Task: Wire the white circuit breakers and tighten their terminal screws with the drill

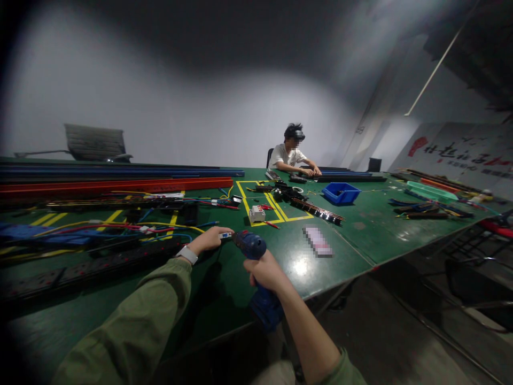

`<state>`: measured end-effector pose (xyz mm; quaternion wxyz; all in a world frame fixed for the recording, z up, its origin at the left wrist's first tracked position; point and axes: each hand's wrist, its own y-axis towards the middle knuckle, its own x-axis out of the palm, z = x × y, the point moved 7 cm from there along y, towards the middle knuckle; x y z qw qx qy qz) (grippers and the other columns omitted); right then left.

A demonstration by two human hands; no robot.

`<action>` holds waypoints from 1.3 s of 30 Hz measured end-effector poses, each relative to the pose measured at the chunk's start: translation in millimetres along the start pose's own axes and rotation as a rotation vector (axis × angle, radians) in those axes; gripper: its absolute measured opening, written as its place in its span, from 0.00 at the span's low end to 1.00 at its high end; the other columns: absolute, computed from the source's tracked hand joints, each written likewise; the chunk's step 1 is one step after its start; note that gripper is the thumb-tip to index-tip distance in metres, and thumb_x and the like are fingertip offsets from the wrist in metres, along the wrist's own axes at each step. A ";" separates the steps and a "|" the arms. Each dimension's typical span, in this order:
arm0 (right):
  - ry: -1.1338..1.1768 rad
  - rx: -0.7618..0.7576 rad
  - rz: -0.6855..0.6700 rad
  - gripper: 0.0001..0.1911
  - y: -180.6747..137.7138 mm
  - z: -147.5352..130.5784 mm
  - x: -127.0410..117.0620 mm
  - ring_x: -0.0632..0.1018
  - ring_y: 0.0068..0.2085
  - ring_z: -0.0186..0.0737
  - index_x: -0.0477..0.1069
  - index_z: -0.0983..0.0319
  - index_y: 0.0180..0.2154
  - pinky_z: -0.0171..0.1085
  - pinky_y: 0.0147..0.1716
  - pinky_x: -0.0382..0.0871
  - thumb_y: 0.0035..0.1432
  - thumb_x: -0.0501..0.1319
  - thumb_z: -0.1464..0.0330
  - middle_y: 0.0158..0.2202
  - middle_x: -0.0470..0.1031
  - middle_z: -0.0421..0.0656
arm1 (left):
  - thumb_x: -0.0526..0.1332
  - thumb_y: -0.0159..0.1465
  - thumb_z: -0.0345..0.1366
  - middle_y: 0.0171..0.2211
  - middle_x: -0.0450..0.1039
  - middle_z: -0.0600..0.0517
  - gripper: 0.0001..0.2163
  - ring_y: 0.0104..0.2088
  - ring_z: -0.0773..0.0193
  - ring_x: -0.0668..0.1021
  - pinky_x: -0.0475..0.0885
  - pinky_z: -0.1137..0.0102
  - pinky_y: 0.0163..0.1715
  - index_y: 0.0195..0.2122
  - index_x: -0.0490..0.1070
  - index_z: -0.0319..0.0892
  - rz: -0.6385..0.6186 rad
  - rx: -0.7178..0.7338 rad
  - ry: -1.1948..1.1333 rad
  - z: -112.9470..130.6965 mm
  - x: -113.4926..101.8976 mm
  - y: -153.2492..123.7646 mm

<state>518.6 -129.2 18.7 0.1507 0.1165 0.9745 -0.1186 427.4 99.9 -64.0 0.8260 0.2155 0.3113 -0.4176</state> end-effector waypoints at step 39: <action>-0.021 0.011 -0.008 0.01 -1.7 -1.7 -0.1 0.68 0.15 0.32 0.65 0.62 0.27 0.30 0.16 0.58 0.47 0.57 0.70 0.13 0.63 0.34 | 0.55 0.49 0.18 0.50 0.77 0.50 0.30 0.52 0.59 0.76 0.64 0.69 0.57 0.52 0.75 0.45 0.005 0.024 0.025 4.9 -1.4 -1.4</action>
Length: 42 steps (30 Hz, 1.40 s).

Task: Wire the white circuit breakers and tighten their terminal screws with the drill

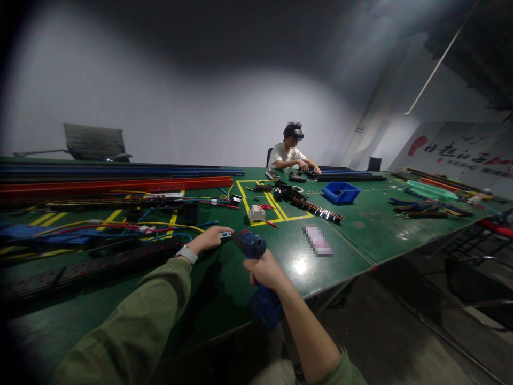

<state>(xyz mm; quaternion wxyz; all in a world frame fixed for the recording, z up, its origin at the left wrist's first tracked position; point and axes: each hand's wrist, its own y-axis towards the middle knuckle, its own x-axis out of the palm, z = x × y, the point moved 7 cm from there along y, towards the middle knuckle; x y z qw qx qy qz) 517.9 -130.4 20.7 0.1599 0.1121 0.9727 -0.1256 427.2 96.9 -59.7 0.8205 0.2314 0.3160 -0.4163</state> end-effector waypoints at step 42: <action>-0.054 0.020 0.011 0.03 -4.9 -6.3 0.3 0.67 0.15 0.32 0.67 0.62 0.25 0.30 0.18 0.57 0.48 0.56 0.71 0.11 0.64 0.35 | 0.56 0.48 0.19 0.49 0.78 0.48 0.30 0.50 0.59 0.77 0.65 0.68 0.56 0.53 0.74 0.43 -0.008 -0.017 -0.045 -4.5 1.8 1.3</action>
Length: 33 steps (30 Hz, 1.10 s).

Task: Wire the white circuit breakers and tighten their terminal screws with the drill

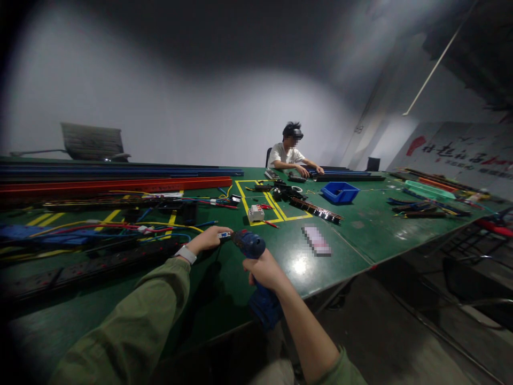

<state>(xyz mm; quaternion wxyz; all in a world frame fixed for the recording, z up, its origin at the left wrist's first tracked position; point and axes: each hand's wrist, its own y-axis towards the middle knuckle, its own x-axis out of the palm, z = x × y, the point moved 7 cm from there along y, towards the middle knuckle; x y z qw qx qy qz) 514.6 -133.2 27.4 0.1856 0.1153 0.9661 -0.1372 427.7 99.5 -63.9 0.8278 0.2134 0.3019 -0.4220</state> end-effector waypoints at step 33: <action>0.014 0.000 0.004 0.03 1.0 2.3 -0.4 0.67 0.15 0.32 0.66 0.62 0.24 0.30 0.18 0.57 0.48 0.57 0.70 0.11 0.63 0.35 | 0.56 0.50 0.20 0.49 0.78 0.50 0.28 0.51 0.59 0.77 0.65 0.70 0.55 0.51 0.76 0.44 0.001 0.018 0.033 1.5 0.2 0.3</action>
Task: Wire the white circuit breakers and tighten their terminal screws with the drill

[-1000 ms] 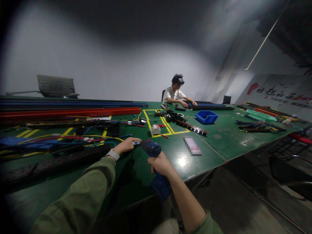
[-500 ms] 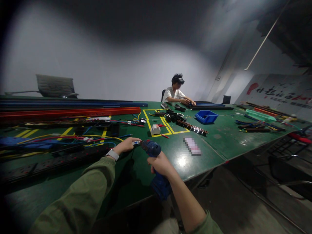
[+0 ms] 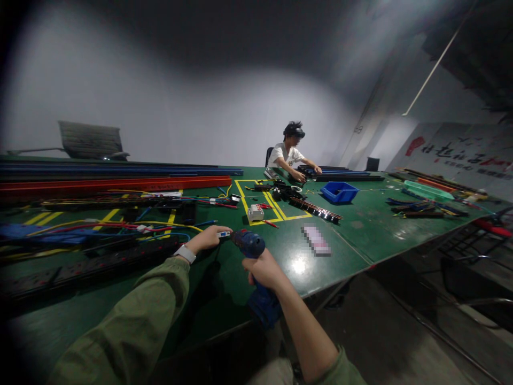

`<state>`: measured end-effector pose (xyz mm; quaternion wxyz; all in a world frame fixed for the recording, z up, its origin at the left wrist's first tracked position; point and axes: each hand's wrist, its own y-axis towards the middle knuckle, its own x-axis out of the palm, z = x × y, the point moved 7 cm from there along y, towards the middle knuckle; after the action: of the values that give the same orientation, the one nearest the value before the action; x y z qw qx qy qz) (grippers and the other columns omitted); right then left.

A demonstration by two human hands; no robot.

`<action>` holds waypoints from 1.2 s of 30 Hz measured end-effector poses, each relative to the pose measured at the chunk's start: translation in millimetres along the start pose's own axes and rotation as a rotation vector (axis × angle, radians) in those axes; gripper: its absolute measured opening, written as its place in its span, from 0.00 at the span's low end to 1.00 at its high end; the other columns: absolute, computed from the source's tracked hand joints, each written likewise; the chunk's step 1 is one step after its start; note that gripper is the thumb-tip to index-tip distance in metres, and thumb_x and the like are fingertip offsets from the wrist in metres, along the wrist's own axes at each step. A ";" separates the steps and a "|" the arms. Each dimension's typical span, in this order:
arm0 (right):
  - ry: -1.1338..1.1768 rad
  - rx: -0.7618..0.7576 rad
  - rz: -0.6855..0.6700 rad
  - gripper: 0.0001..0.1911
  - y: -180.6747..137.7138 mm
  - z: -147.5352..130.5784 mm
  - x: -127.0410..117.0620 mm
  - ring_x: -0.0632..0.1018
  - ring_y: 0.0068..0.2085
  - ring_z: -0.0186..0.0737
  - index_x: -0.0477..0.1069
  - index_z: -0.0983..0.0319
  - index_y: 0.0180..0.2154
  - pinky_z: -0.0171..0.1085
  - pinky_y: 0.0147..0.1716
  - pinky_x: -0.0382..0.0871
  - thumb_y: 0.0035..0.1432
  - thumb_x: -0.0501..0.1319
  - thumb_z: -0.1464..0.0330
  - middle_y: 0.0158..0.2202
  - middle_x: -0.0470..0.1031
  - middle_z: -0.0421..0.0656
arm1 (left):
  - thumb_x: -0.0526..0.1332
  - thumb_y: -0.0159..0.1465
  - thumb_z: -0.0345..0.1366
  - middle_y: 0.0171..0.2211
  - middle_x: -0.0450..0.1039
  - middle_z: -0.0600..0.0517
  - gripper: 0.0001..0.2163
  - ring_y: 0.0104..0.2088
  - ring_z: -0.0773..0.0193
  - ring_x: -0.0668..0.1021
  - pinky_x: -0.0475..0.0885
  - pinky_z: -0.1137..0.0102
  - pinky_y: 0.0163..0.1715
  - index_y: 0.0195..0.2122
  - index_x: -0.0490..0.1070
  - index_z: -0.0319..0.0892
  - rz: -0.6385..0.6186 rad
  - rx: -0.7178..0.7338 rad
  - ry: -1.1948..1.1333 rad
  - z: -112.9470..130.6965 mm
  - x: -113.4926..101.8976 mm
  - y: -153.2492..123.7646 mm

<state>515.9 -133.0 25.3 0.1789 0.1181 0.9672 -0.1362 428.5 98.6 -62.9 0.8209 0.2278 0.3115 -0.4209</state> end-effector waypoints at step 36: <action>0.019 -0.008 -0.002 0.02 -0.3 -1.0 0.6 0.67 0.15 0.32 0.65 0.62 0.24 0.30 0.17 0.57 0.47 0.56 0.71 0.11 0.64 0.35 | 0.54 0.50 0.21 0.50 0.73 0.48 0.29 0.50 0.59 0.74 0.64 0.70 0.56 0.53 0.74 0.45 0.077 -0.022 0.102 -5.1 -3.7 -3.1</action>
<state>515.0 -132.8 26.0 0.1699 0.1178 0.9695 -0.1313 422.6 102.2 -64.2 0.8221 0.2519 0.3484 -0.3734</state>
